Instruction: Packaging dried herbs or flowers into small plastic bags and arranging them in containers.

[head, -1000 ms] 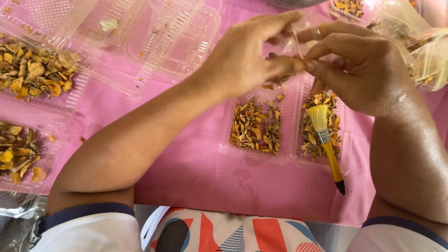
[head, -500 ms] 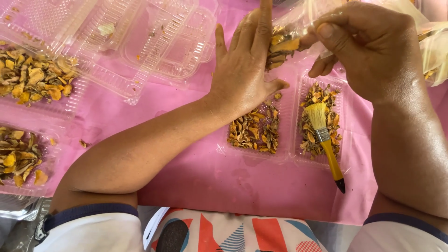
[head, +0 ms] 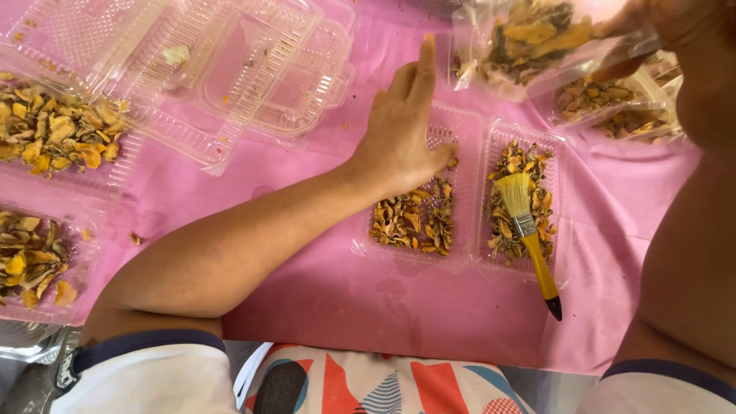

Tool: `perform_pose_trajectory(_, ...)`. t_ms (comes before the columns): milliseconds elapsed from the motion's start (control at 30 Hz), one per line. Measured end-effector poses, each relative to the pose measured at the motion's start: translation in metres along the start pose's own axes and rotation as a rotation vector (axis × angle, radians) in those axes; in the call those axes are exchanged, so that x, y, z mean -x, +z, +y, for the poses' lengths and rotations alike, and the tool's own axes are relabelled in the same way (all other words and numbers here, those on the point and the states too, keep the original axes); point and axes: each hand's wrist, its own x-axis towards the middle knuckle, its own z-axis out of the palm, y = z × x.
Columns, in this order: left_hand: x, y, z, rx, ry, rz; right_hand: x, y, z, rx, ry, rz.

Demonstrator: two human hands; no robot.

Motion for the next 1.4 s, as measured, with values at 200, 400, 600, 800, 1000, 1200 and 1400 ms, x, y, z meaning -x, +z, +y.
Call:
perform_pose_trajectory(200,-0.004,-0.035,0.028,0.825,-0.266,-0.133,0.032,0.012,-0.041,-0.250,-0.348,0.088)
perform_pose_trajectory(400,-0.009,-0.028,0.013,1.589,-0.371,-0.132,0.032,0.021,-0.071,-0.220,-0.425,0.127)
perform_pose_trajectory(600,-0.013,-0.024,0.005,1.662,-0.433,-0.140,0.034,0.037,-0.092,-0.232,-0.448,0.080)
perform_pose_trajectory(800,-0.012,-0.035,0.018,1.501,-0.345,-0.230,0.030,0.022,-0.073,-0.069,-0.478,0.119)
perform_pose_trajectory(1000,-0.015,-0.033,0.009,1.432,-0.603,-0.298,0.021,0.025,-0.063,0.011,-0.659,0.127)
perform_pose_trajectory(1200,-0.012,-0.036,0.019,0.615,-0.370,-0.029,0.027,0.020,-0.069,0.086,-0.523,0.071)
perform_pose_trajectory(1400,-0.011,-0.045,0.034,0.017,-0.052,0.280,0.025,0.033,-0.080,-0.063,-0.459,0.078)
